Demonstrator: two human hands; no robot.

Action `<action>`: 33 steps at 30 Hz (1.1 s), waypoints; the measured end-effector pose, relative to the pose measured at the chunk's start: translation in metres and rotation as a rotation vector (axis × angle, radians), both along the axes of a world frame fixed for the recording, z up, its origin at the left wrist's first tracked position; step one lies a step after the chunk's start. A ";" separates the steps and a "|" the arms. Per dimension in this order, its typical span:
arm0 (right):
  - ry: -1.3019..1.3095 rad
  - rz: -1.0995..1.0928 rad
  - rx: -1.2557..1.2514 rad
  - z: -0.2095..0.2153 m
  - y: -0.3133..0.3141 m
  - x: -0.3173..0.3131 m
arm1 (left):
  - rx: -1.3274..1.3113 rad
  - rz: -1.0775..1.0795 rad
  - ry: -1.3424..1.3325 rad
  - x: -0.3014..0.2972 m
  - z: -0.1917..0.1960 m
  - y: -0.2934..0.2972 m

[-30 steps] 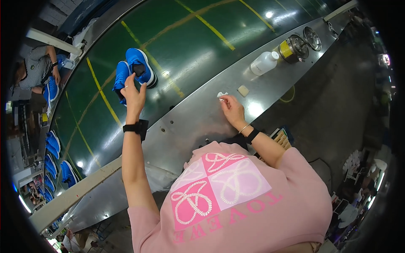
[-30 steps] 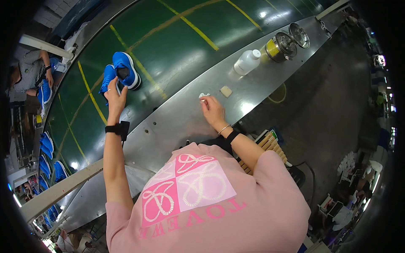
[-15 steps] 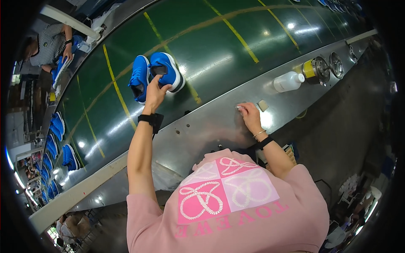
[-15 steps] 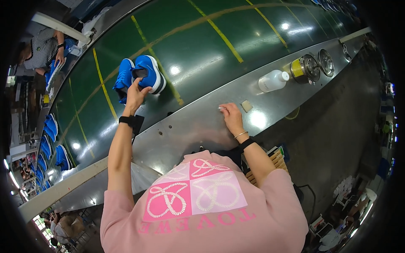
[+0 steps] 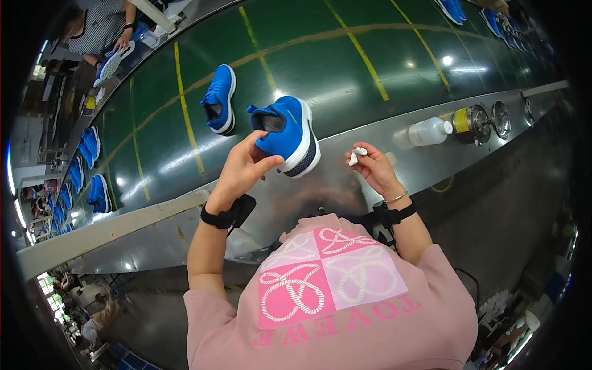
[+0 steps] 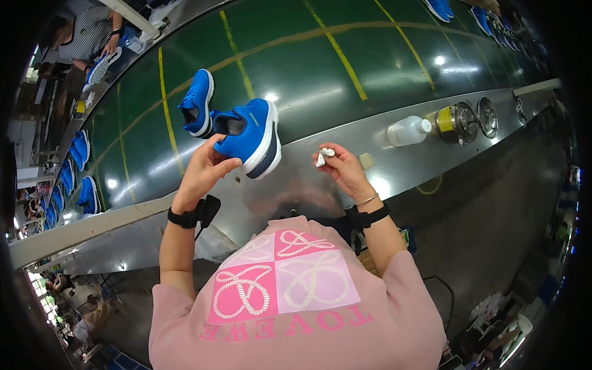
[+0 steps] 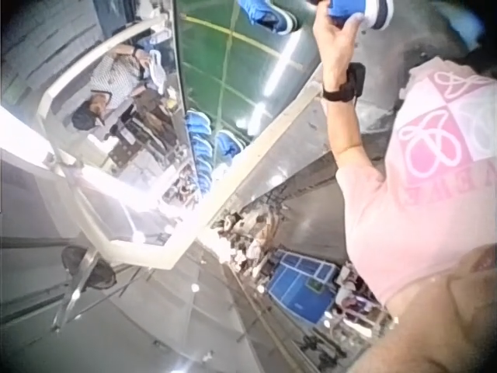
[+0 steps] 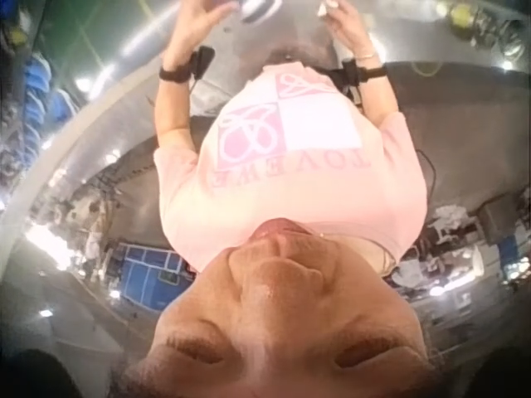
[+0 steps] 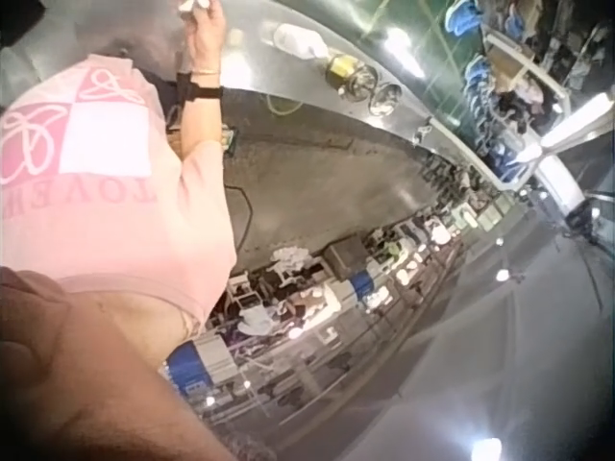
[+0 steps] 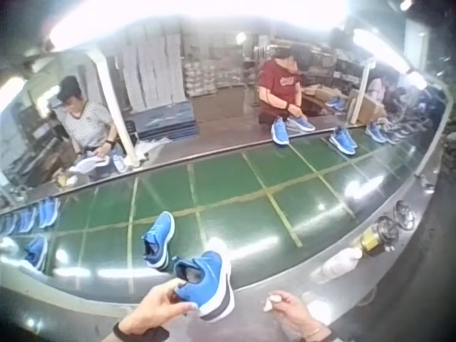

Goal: Inspecting and cleaning blue sneakers on a shoe manufacturing assembly line.

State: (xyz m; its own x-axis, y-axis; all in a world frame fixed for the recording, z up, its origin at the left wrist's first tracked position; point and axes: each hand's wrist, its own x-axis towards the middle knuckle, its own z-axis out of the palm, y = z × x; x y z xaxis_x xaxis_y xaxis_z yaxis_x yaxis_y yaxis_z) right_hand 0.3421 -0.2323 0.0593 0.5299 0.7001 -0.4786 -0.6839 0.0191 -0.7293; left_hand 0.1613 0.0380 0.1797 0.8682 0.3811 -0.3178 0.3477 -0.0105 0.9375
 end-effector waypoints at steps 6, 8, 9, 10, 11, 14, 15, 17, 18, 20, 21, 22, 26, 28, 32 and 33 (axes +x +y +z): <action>-0.056 -0.051 0.142 0.031 -0.051 0.033 | -0.021 -0.052 0.068 0.010 0.024 -0.034; -0.069 -0.125 0.227 0.046 -0.074 0.049 | -0.033 -0.084 0.088 0.011 0.029 -0.041; -0.079 -0.148 0.219 0.057 -0.086 0.059 | -0.052 -0.088 0.079 0.012 0.030 -0.046; -0.106 -0.250 0.244 0.070 -0.100 0.072 | -0.072 -0.109 0.082 0.017 0.030 -0.051; -0.129 -0.347 0.273 0.082 -0.112 0.084 | -0.087 -0.124 0.089 0.020 0.030 -0.054; -0.521 -0.539 -0.071 0.091 -0.161 0.137 | -0.091 -0.143 0.115 0.025 0.029 -0.067; -0.741 -0.571 -0.323 0.093 -0.173 0.155 | -0.087 -0.132 0.125 0.027 0.030 -0.071; -1.122 -0.648 -0.643 0.091 -0.198 0.198 | -0.125 -0.136 0.240 0.030 0.033 -0.081; -1.326 -0.608 -0.826 0.099 -0.207 0.214 | -0.090 -0.133 0.256 0.030 0.030 -0.086; -1.429 -0.608 -0.985 0.106 -0.223 0.245 | -0.111 -0.090 0.290 0.039 0.032 -0.098; -1.461 -0.583 -1.074 0.105 -0.235 0.261 | -0.128 -0.090 0.265 0.042 0.027 -0.100; -1.477 -0.530 -1.077 0.097 -0.253 0.279 | -0.147 -0.070 0.291 0.048 0.027 -0.103; -1.468 -0.361 -1.079 0.079 -0.287 0.327 | -0.281 0.060 0.342 0.059 0.023 -0.118; -1.531 -0.294 -1.113 0.069 -0.289 0.339 | -0.260 0.070 0.358 0.058 0.019 -0.124; -1.477 -0.314 -1.183 0.057 -0.280 0.336 | -0.339 0.115 0.409 0.056 0.012 -0.124; -1.452 -0.358 -1.202 0.050 -0.280 0.335 | -0.345 0.129 0.415 0.055 0.009 -0.122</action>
